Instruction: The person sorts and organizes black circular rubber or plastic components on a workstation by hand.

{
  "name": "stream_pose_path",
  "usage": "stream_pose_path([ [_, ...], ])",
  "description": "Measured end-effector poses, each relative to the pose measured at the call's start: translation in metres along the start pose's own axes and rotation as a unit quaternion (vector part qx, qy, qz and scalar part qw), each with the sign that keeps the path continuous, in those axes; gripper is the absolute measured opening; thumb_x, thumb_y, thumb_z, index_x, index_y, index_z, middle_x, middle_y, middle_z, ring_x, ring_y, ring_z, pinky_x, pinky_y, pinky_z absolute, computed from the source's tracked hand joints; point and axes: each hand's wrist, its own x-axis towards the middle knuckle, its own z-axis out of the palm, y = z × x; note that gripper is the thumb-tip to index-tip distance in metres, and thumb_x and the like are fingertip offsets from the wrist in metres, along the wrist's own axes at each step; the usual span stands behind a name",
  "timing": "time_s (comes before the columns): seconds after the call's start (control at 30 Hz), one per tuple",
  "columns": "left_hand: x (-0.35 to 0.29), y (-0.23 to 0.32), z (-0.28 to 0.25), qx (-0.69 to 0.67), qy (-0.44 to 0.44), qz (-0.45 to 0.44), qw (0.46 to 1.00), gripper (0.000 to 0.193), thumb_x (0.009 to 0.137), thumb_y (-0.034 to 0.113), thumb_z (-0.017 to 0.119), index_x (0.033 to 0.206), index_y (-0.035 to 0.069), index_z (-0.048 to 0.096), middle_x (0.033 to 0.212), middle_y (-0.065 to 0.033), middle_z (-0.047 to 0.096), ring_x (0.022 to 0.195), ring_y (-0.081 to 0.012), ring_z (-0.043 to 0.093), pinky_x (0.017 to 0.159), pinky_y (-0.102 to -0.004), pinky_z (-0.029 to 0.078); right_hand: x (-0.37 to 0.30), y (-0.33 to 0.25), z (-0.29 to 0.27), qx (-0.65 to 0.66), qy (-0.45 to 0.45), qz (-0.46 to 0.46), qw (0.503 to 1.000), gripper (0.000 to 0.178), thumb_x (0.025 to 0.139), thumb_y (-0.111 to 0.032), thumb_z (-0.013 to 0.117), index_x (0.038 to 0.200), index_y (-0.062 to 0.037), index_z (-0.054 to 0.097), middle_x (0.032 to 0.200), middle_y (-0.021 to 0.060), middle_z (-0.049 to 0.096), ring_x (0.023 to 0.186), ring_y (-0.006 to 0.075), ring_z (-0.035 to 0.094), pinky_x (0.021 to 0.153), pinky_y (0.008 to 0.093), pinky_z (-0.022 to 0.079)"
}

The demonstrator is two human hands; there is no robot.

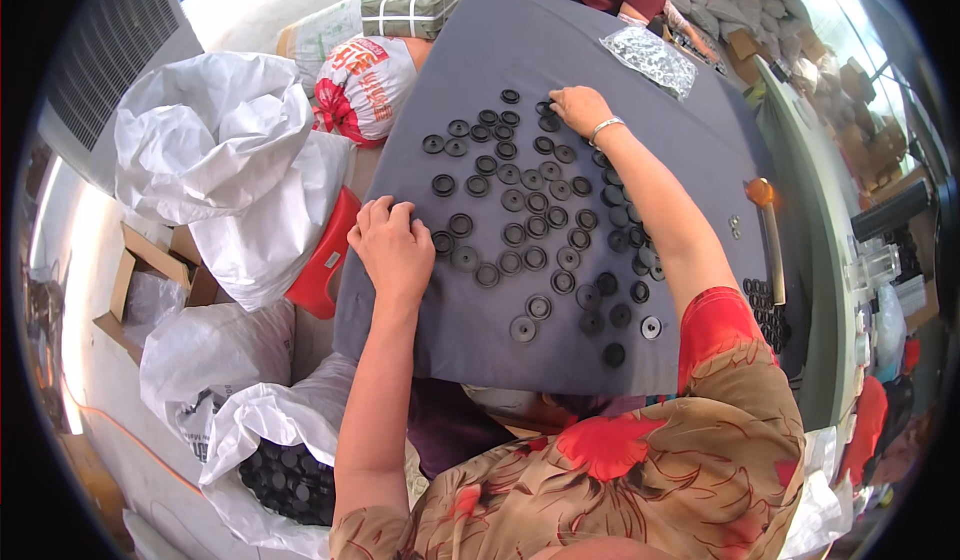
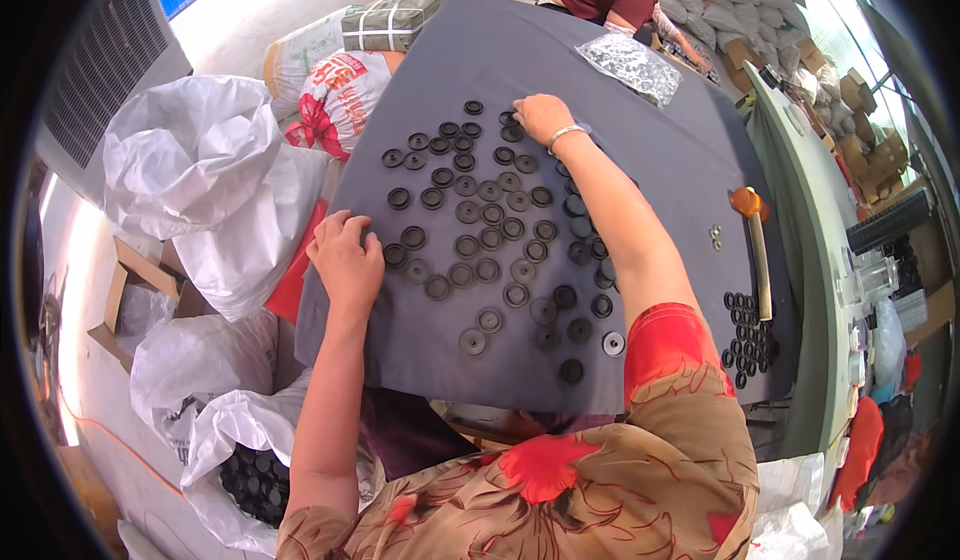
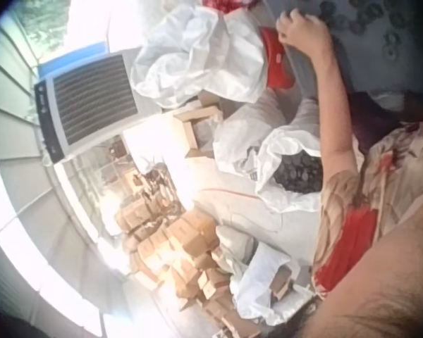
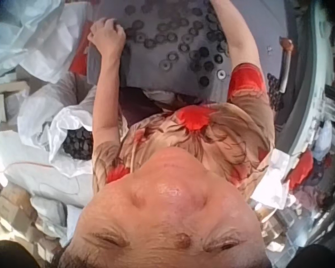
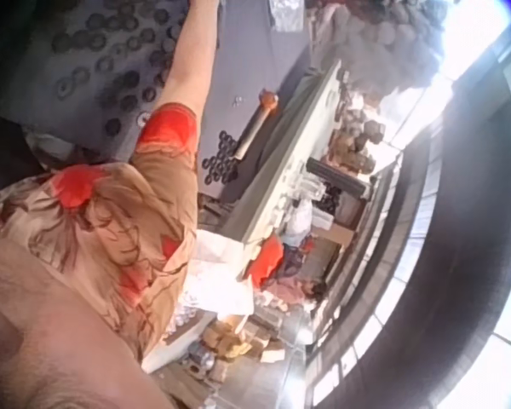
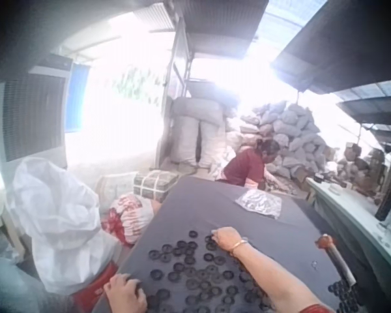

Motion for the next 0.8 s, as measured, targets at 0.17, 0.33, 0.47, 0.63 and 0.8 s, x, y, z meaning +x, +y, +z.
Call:
stream_pose_path([
  [0.17, 0.004, 0.001, -0.001, -0.004, 0.004, 0.002, 1.000, 0.019, 0.074, 0.011, 0.062, 0.093, 0.007, 0.066, 0.111, -0.0087, 0.059, 0.111, -0.0260, 0.050, 0.093, -0.0411, 0.034, -0.036, 0.039, -0.012, 0.116, 0.115, 0.050, 0.985, 0.037, 0.088, -0.029, 0.053, 0.118, -0.0068, 0.059, 0.114, 0.0176, 0.060, 0.106, 0.0341, 0.057, 0.090, 0.0432, 0.045],
  [0.33, 0.002, -0.001, 0.000, 0.002, -0.001, -0.006, 1.000, 0.020, 0.074, 0.011, 0.062, 0.093, 0.007, 0.066, 0.111, -0.0084, 0.059, 0.111, -0.0259, 0.050, 0.093, -0.0413, 0.034, -0.083, 0.020, 0.007, 0.119, -0.077, 0.106, 0.984, 0.062, 0.093, -0.050, 0.040, 0.144, -0.0159, 0.030, 0.150, 0.0120, 0.027, 0.140, 0.0324, 0.022, 0.105, 0.0621, 0.021],
  [0.47, 0.003, 0.005, 0.001, -0.009, -0.005, 0.002, 1.000, 0.020, 0.074, 0.011, 0.062, 0.093, 0.008, 0.066, 0.111, -0.0078, 0.059, 0.110, -0.0256, 0.051, 0.093, -0.0417, 0.034, -0.113, 0.066, 0.011, 0.105, -0.081, 0.224, 0.966, 0.068, 0.092, -0.059, 0.035, 0.147, -0.0211, 0.025, 0.154, 0.0071, 0.019, 0.141, 0.0324, 0.017, 0.105, 0.0661, 0.014],
  [0.63, 0.001, 0.001, -0.001, 0.004, -0.002, -0.001, 1.000, 0.020, 0.074, 0.011, 0.062, 0.093, 0.008, 0.066, 0.111, -0.0075, 0.059, 0.110, -0.0255, 0.051, 0.094, -0.0419, 0.034, -0.128, 0.076, 0.009, 0.146, -0.095, 0.257, 0.951, 0.066, 0.091, -0.058, 0.036, 0.146, -0.0213, 0.028, 0.152, 0.0077, 0.024, 0.140, 0.0327, 0.021, 0.103, 0.0696, 0.013],
  [0.8, 0.003, 0.004, 0.000, 0.001, 0.003, 0.007, 1.000, 0.019, 0.074, 0.011, 0.062, 0.093, 0.008, 0.066, 0.111, -0.0076, 0.059, 0.110, -0.0255, 0.051, 0.094, -0.0418, 0.034, -0.103, 0.073, 0.005, 0.057, 0.020, 0.178, 0.982, 0.043, 0.090, -0.035, 0.049, 0.130, -0.0190, 0.051, 0.133, 0.0100, 0.049, 0.125, 0.0314, 0.041, 0.101, 0.0563, 0.030],
])
